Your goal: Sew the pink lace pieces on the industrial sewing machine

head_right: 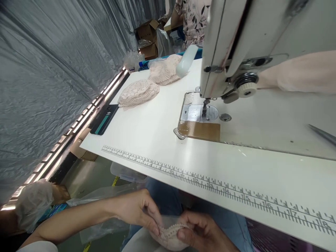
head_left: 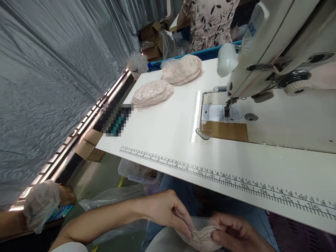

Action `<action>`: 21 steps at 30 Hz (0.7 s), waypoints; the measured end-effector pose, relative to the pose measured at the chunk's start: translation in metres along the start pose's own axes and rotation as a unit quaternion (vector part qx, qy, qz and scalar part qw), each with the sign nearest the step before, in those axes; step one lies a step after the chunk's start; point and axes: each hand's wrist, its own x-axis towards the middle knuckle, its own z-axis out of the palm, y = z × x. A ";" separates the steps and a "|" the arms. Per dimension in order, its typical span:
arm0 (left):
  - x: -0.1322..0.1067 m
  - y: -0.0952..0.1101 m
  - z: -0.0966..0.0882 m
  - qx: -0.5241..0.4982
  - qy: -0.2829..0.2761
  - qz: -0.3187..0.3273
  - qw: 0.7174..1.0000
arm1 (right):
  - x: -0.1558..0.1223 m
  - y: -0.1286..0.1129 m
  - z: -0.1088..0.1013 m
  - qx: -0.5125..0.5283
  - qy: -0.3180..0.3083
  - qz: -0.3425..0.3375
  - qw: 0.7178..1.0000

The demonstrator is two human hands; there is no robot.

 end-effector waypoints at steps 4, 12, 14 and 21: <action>-0.004 0.001 -0.005 0.029 -0.014 0.025 0.999 | 0.000 -0.004 0.001 -0.045 -0.027 -0.001 0.999; -0.009 0.005 -0.010 0.057 -0.034 0.026 0.997 | -0.001 -0.016 0.011 -0.161 -0.018 -0.018 0.987; -0.009 0.005 -0.011 0.062 -0.035 0.018 0.997 | -0.001 -0.016 0.013 -0.153 -0.013 -0.015 0.988; -0.004 0.003 0.000 0.058 -0.010 -0.003 0.998 | -0.002 -0.018 0.017 -0.145 -0.001 -0.009 0.989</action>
